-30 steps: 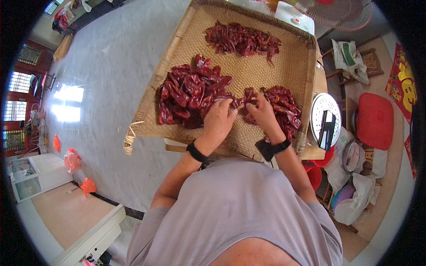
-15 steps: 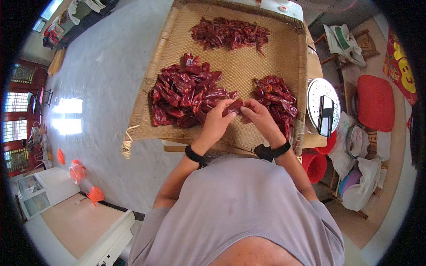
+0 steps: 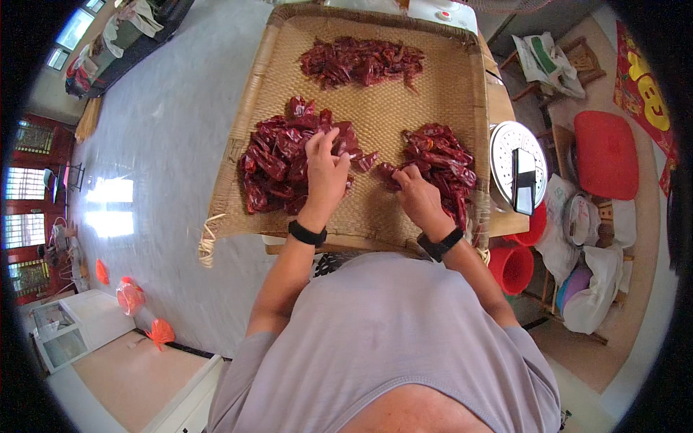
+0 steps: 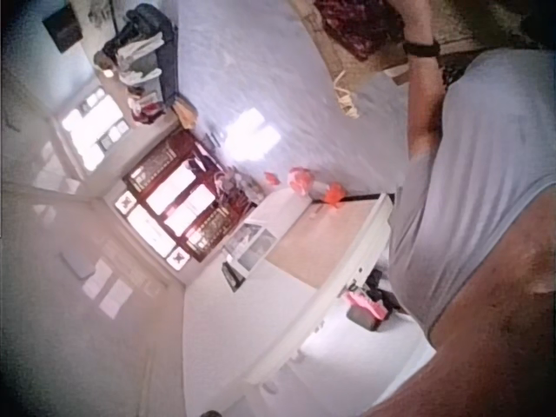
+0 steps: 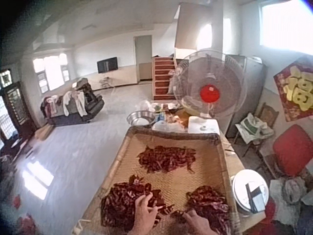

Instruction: The person sorts dried red peppers by hand on a large woven tray, separating them into smaller piles.

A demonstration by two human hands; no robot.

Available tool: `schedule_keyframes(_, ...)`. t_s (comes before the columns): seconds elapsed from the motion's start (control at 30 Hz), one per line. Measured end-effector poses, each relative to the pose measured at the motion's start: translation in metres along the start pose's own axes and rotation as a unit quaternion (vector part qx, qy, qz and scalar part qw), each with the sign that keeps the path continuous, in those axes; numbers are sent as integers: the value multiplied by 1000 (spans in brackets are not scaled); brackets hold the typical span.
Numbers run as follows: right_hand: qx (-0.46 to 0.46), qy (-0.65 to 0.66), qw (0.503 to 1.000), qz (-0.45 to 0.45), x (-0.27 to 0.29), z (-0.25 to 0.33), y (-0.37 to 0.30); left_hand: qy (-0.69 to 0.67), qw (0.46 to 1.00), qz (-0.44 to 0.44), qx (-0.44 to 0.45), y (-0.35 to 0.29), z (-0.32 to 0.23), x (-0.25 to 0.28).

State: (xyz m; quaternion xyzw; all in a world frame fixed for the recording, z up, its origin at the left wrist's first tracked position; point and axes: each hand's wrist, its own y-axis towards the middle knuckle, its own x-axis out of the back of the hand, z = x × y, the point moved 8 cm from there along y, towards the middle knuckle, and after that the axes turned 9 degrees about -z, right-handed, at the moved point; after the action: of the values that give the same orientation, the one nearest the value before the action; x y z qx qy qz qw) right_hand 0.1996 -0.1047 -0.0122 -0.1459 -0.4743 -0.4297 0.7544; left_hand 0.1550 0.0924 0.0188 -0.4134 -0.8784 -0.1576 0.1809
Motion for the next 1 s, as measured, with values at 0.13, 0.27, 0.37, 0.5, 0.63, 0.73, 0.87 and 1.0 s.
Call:
schedule_keyframes(0.13,-4,-36,999,-29,-3,4,3,-34,999,26,-19,-15,-1,-8)
schedule_keyframes(0.27,-42,-71,996,-26,-9,1,9,-44,997,62,-25,-35,2,-20)
schedule_keyframes(0.37,-46,-123,991,-12,-15,-3,12,-32,993,110,-12,-47,6,-29)
schedule_keyframes(0.5,-60,-102,992,-35,-5,-12,9,-29,990,136,-6,-58,18,-38)
schedule_keyframes(0.63,-85,-24,989,-115,23,-3,4,-35,989,140,-25,-61,21,-40)
schedule_keyframes(0.73,-129,106,979,-113,25,-9,-1,-63,987,149,-11,-64,17,-46)
schedule_keyframes(0.87,-246,504,828,-10,8,7,-8,-170,954,238,66,-69,2,-62)
schedule_keyframes(1.0,-243,478,844,1,-2,5,-10,-155,938,286,119,-78,21,-75)
